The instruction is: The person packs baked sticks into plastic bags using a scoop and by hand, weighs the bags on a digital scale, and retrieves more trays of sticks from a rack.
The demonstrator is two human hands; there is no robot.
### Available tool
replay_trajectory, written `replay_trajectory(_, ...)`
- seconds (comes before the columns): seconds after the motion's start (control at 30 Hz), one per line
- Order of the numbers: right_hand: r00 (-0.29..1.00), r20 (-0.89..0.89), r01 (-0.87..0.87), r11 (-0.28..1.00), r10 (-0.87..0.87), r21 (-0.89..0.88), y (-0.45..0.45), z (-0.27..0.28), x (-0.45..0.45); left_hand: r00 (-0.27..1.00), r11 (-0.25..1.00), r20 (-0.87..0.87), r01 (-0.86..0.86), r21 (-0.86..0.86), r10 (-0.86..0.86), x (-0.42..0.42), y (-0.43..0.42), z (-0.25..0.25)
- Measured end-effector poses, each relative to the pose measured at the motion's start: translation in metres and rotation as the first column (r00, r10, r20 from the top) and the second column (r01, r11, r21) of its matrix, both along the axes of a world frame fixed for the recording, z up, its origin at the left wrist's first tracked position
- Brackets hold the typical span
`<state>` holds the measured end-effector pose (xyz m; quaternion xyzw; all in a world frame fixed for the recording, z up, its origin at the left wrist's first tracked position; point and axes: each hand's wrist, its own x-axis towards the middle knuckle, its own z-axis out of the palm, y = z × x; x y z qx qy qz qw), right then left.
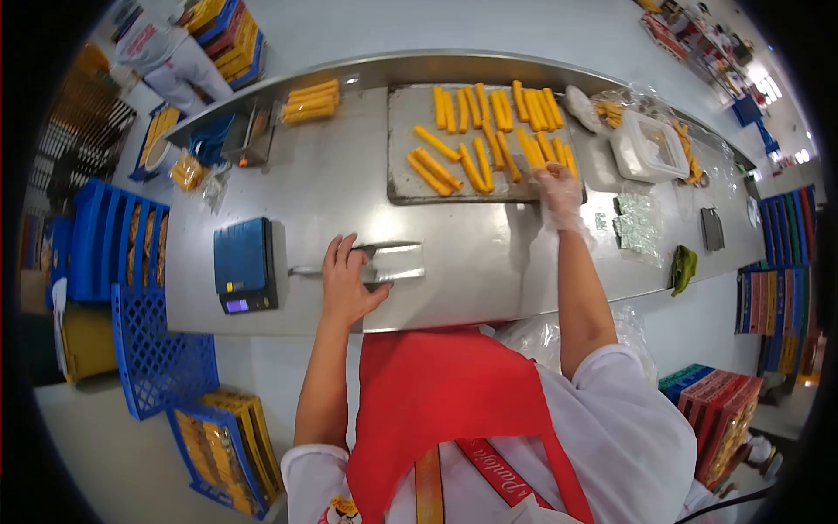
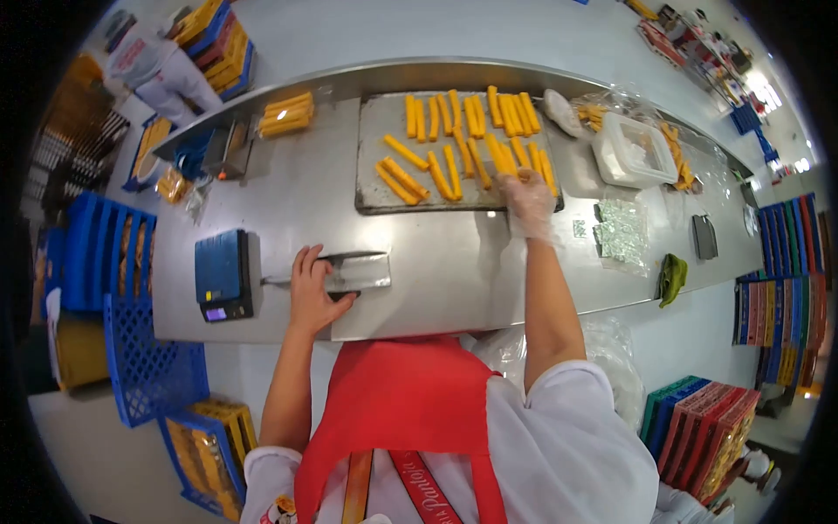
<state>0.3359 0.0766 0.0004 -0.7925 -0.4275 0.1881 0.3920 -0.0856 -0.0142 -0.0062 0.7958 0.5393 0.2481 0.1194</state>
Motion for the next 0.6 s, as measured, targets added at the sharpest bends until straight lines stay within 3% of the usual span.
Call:
replay_trajectory(0.03, 1.0, -0.004, -0.023, 1.0, 0.023, -0.017, -0.008, 0.007, 0.001, 1.0, 1.0, 0.012, 0.003, 0.011, -0.003, 0.001, 0.001, -0.001)
replay_trajectory(0.07, 0.928, -0.279, -0.258, 0.966, 0.246, -0.006, -0.02, 0.013, 0.001, 1.0, 1.0, 0.006, -0.017, -0.004, 0.017, 0.002, 0.0, -0.002)
replay_trajectory(0.1, 0.738, -0.525, -0.46, 0.885, 0.424, 0.069, -0.031, 0.017, -0.003, 1.0, 1.0, 0.014, -0.006, -0.012, 0.006, 0.003, 0.001, -0.001)
replay_trajectory(0.17, 0.62, -0.662, -0.552, 0.834, 0.421, 0.013, -0.052, 0.016, -0.04, 1.0, 1.0, 0.017, 0.017, -0.009, -0.017, 0.009, 0.003, 0.0)
replay_trajectory(0.2, 0.585, -0.655, -0.656, 0.754, 0.478, -0.036, -0.062, 0.031, -0.062, 1.0, 1.0, 0.021, 0.018, -0.008, -0.017, 0.011, 0.005, -0.002)
replay_trajectory(0.23, 0.477, -0.706, -0.784, 0.617, 0.524, -0.072, -0.06, 0.001, -0.063, 0.999, 0.999, 0.035, 0.033, -0.01, -0.033, 0.015, 0.006, -0.003)
replay_trajectory(0.27, 0.52, -0.724, -0.759, 0.633, 0.453, -0.15, -0.066, -0.001, -0.077, 0.997, 0.999, 0.05, 0.053, -0.01, -0.052, 0.019, 0.009, -0.004)
replay_trajectory(0.33, 0.587, -0.558, -0.772, 0.613, 0.587, -0.167, -0.071, -0.004, -0.103, 0.995, 0.996, 0.057, 0.087, -0.02, -0.086, 0.024, 0.01, -0.005)
replay_trajectory(0.4, 0.547, -0.828, -0.694, 0.621, 0.125, -0.364, -0.067, 0.019, -0.124, 0.991, 0.992, 0.063, 0.122, -0.029, -0.12, 0.028, 0.011, -0.005)
replay_trajectory(0.43, 0.552, -0.825, -0.685, 0.63, 0.122, -0.366, -0.065, 0.029, -0.125, 0.992, 0.994, 0.077, 0.105, -0.035, -0.102, 0.029, 0.01, -0.004)
replay_trajectory(0.5, 0.812, -0.417, -0.583, 0.531, 0.409, -0.616, -0.064, 0.04, -0.123, 0.991, 0.994, 0.096, 0.101, -0.039, -0.097, 0.03, 0.007, -0.003)
replay_trajectory(0.53, 0.821, -0.411, -0.571, 0.542, 0.397, -0.617, -0.065, 0.028, -0.119, 0.991, 0.996, 0.104, 0.09, -0.021, -0.088, 0.03, 0.007, -0.004)
replay_trajectory(0.6, 0.779, -0.321, -0.627, 0.685, 0.538, -0.372, -0.074, -0.006, -0.11, 0.988, 0.995, 0.12, 0.095, 0.001, -0.095, 0.036, 0.005, -0.004)
